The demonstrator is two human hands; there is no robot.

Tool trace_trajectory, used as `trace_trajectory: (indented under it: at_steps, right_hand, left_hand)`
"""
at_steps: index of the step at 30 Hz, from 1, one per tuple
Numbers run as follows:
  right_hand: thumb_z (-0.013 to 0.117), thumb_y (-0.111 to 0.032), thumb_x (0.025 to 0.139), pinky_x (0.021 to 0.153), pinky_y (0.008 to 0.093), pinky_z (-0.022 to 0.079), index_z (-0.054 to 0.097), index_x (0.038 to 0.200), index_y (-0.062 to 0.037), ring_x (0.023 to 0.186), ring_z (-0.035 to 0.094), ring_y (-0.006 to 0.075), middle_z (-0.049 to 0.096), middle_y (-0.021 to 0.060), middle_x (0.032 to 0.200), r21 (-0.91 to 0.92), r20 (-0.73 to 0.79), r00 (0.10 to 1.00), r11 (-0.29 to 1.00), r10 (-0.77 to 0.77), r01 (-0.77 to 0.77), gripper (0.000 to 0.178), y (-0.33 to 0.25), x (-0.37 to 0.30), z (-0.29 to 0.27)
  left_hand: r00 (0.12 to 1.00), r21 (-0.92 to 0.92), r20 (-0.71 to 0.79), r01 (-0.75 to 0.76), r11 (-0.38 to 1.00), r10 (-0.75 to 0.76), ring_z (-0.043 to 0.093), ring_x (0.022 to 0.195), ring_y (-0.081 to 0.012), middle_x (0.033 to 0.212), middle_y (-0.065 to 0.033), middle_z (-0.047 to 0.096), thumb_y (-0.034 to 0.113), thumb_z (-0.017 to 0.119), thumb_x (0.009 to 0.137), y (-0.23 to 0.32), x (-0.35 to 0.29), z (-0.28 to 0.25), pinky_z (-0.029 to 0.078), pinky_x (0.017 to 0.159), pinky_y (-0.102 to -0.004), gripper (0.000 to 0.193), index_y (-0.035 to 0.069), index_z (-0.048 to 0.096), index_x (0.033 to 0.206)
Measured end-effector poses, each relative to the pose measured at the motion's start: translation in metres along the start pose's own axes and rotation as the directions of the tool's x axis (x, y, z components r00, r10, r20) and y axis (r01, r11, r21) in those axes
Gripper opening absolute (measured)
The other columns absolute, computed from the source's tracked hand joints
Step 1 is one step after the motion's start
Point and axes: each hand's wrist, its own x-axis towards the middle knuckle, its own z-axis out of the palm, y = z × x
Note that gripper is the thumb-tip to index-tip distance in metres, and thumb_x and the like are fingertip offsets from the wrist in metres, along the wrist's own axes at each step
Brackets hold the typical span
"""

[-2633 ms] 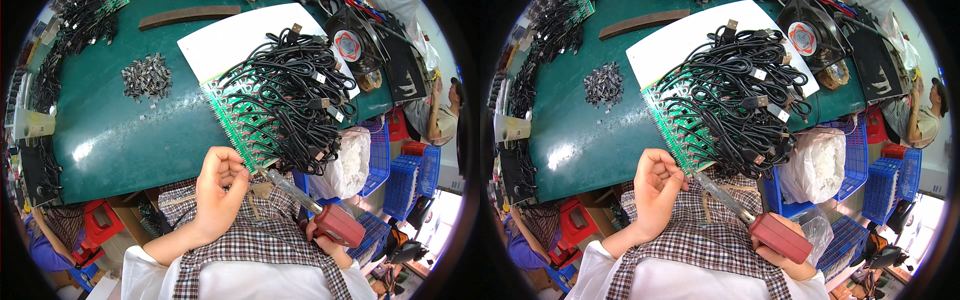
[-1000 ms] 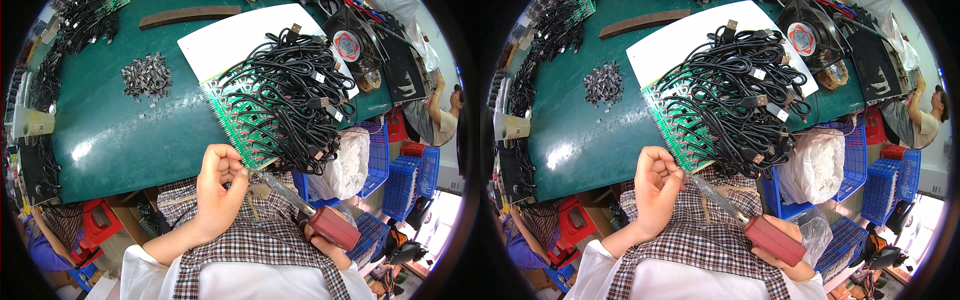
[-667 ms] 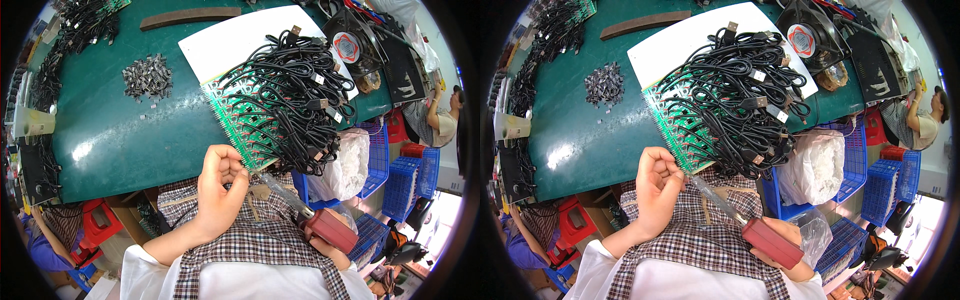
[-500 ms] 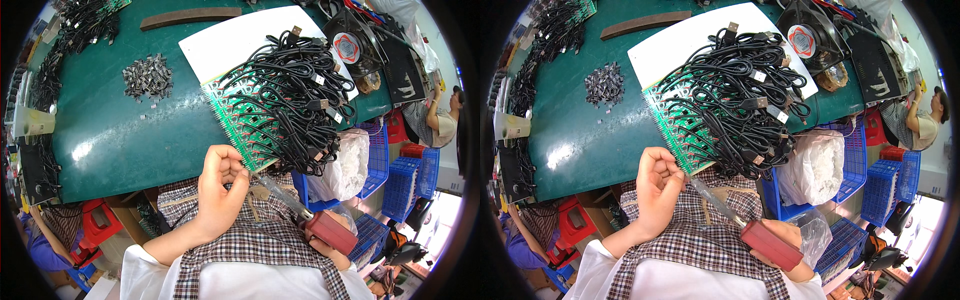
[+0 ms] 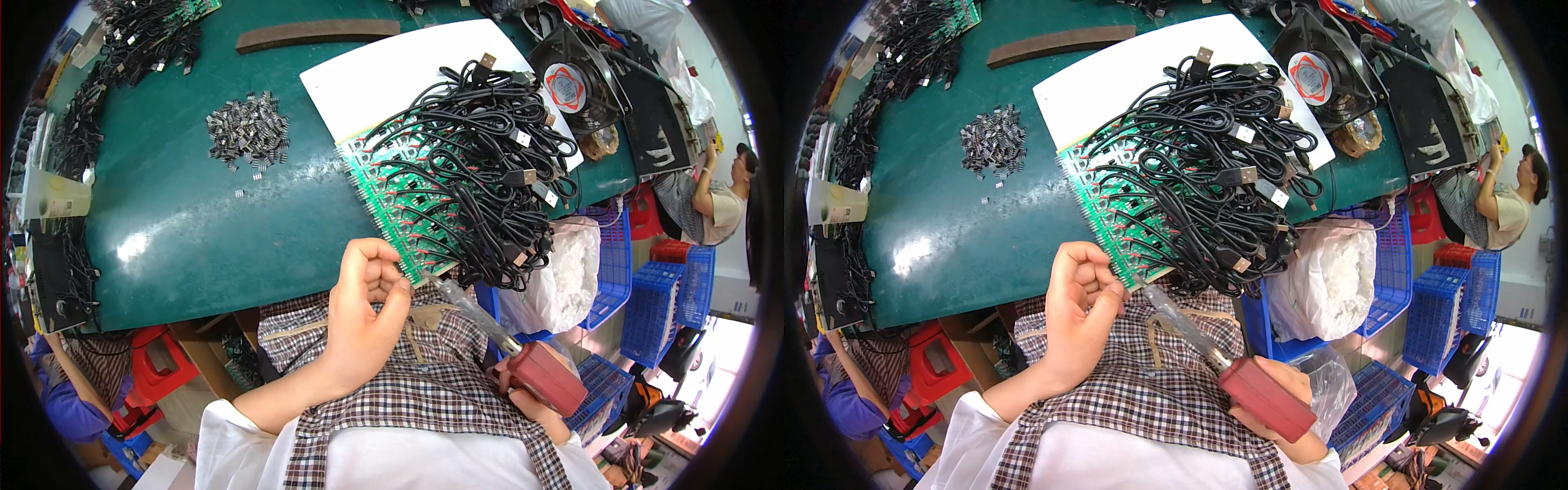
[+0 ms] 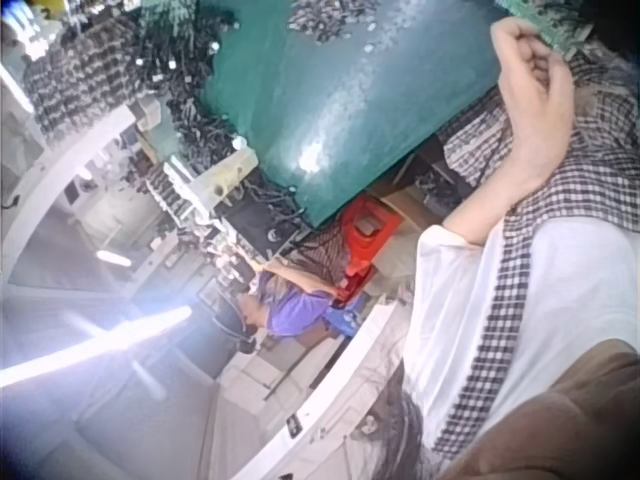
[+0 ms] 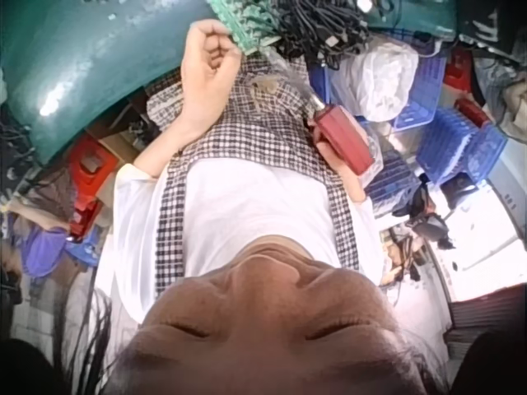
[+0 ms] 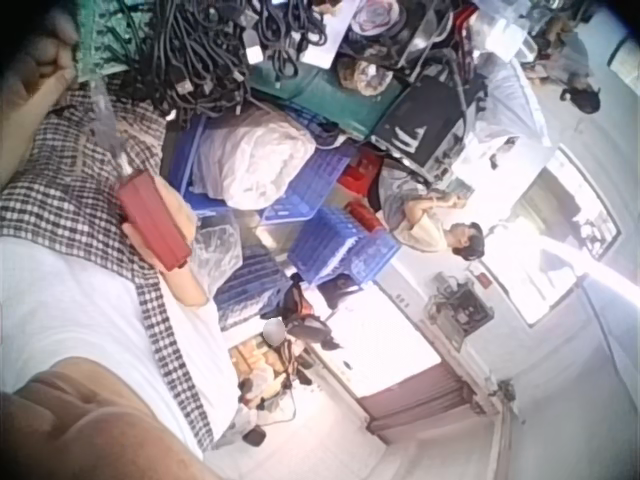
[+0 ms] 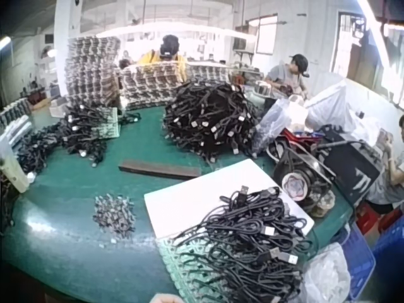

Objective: The person assembles electronic components and wire bundles onto a circuit board using a hand-soldering-iron-style tool.

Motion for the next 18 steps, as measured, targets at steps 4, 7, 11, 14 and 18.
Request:
trace_trajectory:
  at_steps: [4, 7, 11, 14, 18]
  right_hand:
    - [0.073, -0.031, 0.066, 0.057, 0.0266, 0.047, 0.057, 0.098, 0.0035, 0.062, 0.062, 0.0209, 0.063, 0.0092, 0.070, 0.088, -0.047, 0.998, 0.995, 0.040, -0.036, 0.049, 0.004, -0.006, 0.001]
    - [0.072, -0.041, 0.067, 0.049, 0.0239, 0.041, 0.056, 0.091, 0.0032, 0.050, 0.054, 0.0151, 0.055, 0.0050, 0.056, 0.083, 0.047, 0.985, 0.982, 0.164, -0.168, 0.053, -0.007, -0.002, -0.001]
    - [0.069, -0.045, 0.072, 0.049, 0.0215, 0.039, 0.054, 0.092, 0.0033, 0.054, 0.053, 0.0115, 0.057, 0.0068, 0.065, 0.449, -0.022, 0.989, 0.885, 0.148, -0.122, 0.055, -0.031, 0.016, 0.012]
    - [0.070, -0.045, 0.071, 0.051, 0.0217, 0.039, 0.053, 0.095, 0.0046, 0.056, 0.052, 0.0118, 0.057, 0.0092, 0.079, 0.545, -0.216, 0.956, 0.837, 0.198, -0.050, 0.058, -0.047, 0.027, 0.027]
    - [0.069, -0.041, 0.073, 0.053, 0.0240, 0.037, 0.052, 0.096, 0.0035, 0.058, 0.051, 0.0124, 0.055, 0.0086, 0.086, 0.539, -0.300, 0.932, 0.843, 0.203, -0.010, 0.053, -0.053, 0.021, 0.017]
  left_hand:
    - [0.999, 0.045, -0.027, 0.030, 0.999, -0.029, 0.049, 0.063, -0.0069, 0.073, -0.0034, 0.052, -0.004, 0.052, 0.081, 0.013, 0.002, -0.016, 0.042, 0.057, -0.0212, 0.028, 0.000, 0.040, 0.105]
    - [0.923, 0.534, -0.247, -0.124, 0.836, 0.294, 0.048, 0.064, -0.0073, 0.075, -0.0026, 0.054, -0.002, 0.053, 0.082, 0.024, 0.026, -0.050, 0.040, 0.058, -0.0206, 0.024, 0.000, 0.048, 0.106]
    - [0.968, 0.468, -0.202, -0.040, 0.883, 0.150, 0.049, 0.065, -0.0073, 0.078, -0.0021, 0.054, 0.006, 0.056, 0.083, 0.035, 0.038, -0.076, 0.040, 0.059, -0.0197, 0.021, 0.000, 0.052, 0.102]
    - [0.980, 0.325, -0.159, -0.064, 0.944, 0.121, 0.053, 0.069, -0.0079, 0.083, -0.0046, 0.054, 0.009, 0.059, 0.082, 0.034, 0.035, -0.053, 0.043, 0.059, -0.0197, 0.043, 0.002, 0.039, 0.120]
    - [0.994, 0.126, -0.066, -0.076, 0.989, 0.084, 0.053, 0.068, -0.0091, 0.079, -0.0069, 0.053, 0.006, 0.064, 0.078, 0.029, 0.063, -0.018, 0.045, 0.062, -0.0210, 0.071, 0.002, 0.019, 0.133]
